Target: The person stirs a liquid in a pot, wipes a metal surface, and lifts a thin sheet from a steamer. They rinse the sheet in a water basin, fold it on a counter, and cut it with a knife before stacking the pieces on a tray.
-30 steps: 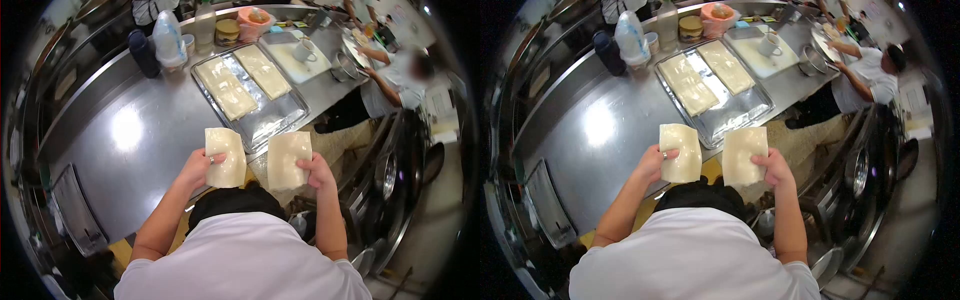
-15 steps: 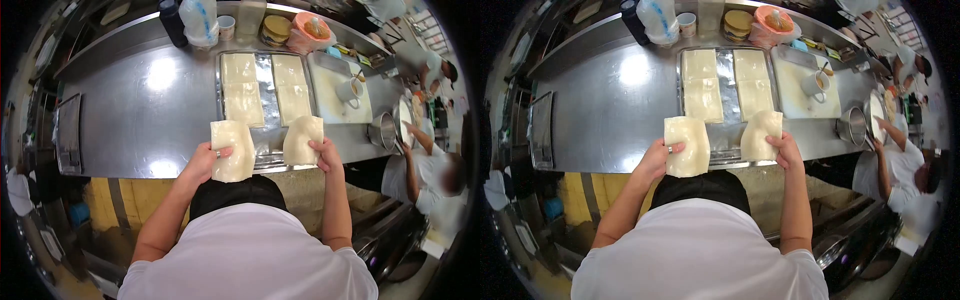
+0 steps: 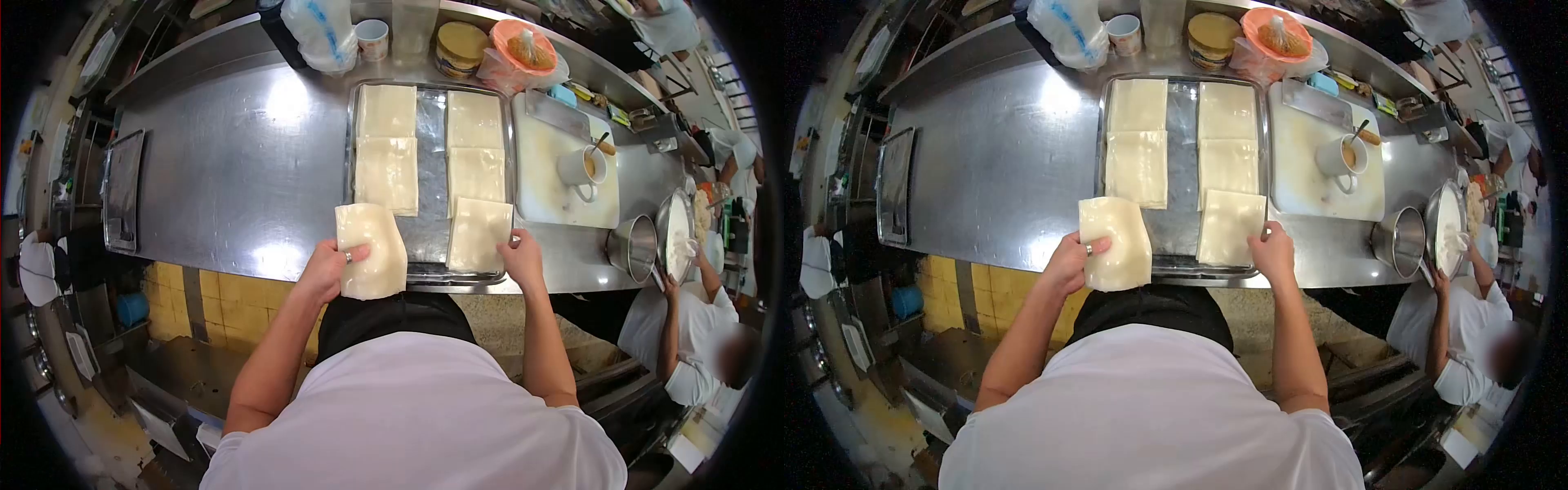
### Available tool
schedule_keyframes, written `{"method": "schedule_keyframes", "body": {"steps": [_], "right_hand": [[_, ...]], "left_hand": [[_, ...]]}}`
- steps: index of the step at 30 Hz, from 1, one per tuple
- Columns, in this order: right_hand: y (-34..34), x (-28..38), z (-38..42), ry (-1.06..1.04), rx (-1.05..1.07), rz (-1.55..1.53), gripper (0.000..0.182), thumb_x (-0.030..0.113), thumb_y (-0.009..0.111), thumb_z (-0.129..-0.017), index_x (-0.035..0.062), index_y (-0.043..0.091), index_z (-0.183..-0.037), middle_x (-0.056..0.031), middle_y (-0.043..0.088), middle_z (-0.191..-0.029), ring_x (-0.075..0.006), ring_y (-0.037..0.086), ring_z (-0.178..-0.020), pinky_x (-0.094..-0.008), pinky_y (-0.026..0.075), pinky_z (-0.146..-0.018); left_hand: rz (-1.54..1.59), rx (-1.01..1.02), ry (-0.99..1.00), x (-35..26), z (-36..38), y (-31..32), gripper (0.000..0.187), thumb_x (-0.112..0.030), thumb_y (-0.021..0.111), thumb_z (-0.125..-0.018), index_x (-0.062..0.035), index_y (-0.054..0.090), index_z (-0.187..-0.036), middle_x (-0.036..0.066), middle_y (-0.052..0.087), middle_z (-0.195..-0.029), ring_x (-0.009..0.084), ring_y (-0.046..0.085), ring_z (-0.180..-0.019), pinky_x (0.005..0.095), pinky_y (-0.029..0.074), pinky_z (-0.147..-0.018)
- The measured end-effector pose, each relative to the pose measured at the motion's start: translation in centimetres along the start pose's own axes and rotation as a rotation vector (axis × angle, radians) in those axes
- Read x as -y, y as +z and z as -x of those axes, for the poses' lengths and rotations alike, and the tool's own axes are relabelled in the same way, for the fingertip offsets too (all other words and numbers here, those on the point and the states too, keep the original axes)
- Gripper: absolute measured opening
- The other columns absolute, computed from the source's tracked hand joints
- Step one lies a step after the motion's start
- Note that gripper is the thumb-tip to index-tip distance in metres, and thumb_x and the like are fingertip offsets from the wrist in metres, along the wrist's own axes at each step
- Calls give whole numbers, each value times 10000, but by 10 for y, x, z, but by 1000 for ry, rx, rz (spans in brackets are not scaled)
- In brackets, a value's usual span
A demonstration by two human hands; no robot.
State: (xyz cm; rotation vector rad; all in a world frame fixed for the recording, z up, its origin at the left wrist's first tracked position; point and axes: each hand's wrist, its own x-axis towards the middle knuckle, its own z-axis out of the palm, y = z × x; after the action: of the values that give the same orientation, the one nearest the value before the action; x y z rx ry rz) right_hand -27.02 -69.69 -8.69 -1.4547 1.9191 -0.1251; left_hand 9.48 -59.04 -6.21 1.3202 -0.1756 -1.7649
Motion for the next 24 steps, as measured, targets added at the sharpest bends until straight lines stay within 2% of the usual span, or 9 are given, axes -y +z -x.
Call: {"method": "schedule_keyframes", "body": {"steps": [3, 4, 6, 8, 9, 11, 17, 20, 24], "right_hand": [[10, 6, 17, -310, -151, -132, 343, 138, 709, -884, -50, 669, -1168, -149, 737, -988, -189, 709, -895, -354, 569, -780], [22, 15, 22, -287, -4, -359, 325, 184, 732, -898, -40, 692, -1129, -132, 737, -973, -180, 694, -873, -338, 566, -786], [46, 34, 31, -18, 480, -756, 441, 297, 703, -973, -40, 636, -1249, -123, 714, -1108, -185, 680, -956, -311, 551, -872], [67, 54, 38, 126, 947, -1152, 585, 403, 604, -1028, -55, 519, -1382, -157, 666, -1276, -237, 655, -1141, -392, 555, -952], [84, 55, 38, 177, 1042, -1275, 530, 377, 554, -1055, -49, 534, -1368, -185, 660, -1285, -278, 653, -1170, -441, 541, -985], [86, 84, 54, 357, 890, -1340, 413, 241, 574, -1047, -48, 549, -1342, -185, 663, -1269, -291, 669, -1138, -446, 544, -981], [118, 91, 41, 62, 702, -1114, 346, -6, 607, -961, -58, 569, -1301, -159, 687, -1204, -248, 688, -1057, -399, 563, -925], [123, 94, 35, -10, 643, -1103, 330, -8, 595, -964, -70, 577, -1288, -166, 693, -1183, -244, 685, -1046, -393, 560, -917], [154, 79, 10, 41, 635, -1012, 316, -13, 590, -959, -74, 591, -1269, -170, 694, -1174, -241, 684, -1029, -381, 552, -914]], "left_hand": [[9, 7, -10, 7, -5, 1, 356, -80, 750, -917, 81, 645, -1217, 172, 712, -1154, 269, 721, -1014, 418, 609, -875], [11, 13, -17, 9, -6, 2, 364, -81, 750, -917, 80, 641, -1224, 173, 710, -1161, 269, 719, -1018, 419, 609, -875], [77, 73, -54, 10, -6, 5, 395, -71, 738, -920, 75, 610, -1265, 175, 690, -1206, 284, 705, -1065, 438, 594, -926], [119, 117, -84, 11, -8, 9, 412, -64, 728, -924, 72, 594, -1289, 175, 678, -1231, 293, 697, -1088, 448, 588, -949], [128, 129, -96, 12, -10, 9, 412, -62, 724, -926, 72, 593, -1293, 174, 677, -1234, 294, 697, -1088, 449, 589, -946], [95, 120, -113, 17, -18, 6, 412, -59, 718, -928, 72, 592, -1298, 174, 673, -1240, 295, 695, -1088, 450, 590, -941], [-125, 15, -70, 19, -39, 2, 360, -48, 703, -936, 82, 617, -1260, 175, 694, -1176, 279, 703, -1035, 424, 600, -888], [-99, 18, 10, 16, -47, 0, 296, -57, 727, -921, 75, 665, -1179, 169, 724, -1089, 242, 723, -942, 391, 608, -809], [-228, -43, -41, 27, -78, -16, 322, -45, 700, -937, 73, 635, -1230, 170, 709, -1134, 259, 716, -976, 396, 601, -845]]}}
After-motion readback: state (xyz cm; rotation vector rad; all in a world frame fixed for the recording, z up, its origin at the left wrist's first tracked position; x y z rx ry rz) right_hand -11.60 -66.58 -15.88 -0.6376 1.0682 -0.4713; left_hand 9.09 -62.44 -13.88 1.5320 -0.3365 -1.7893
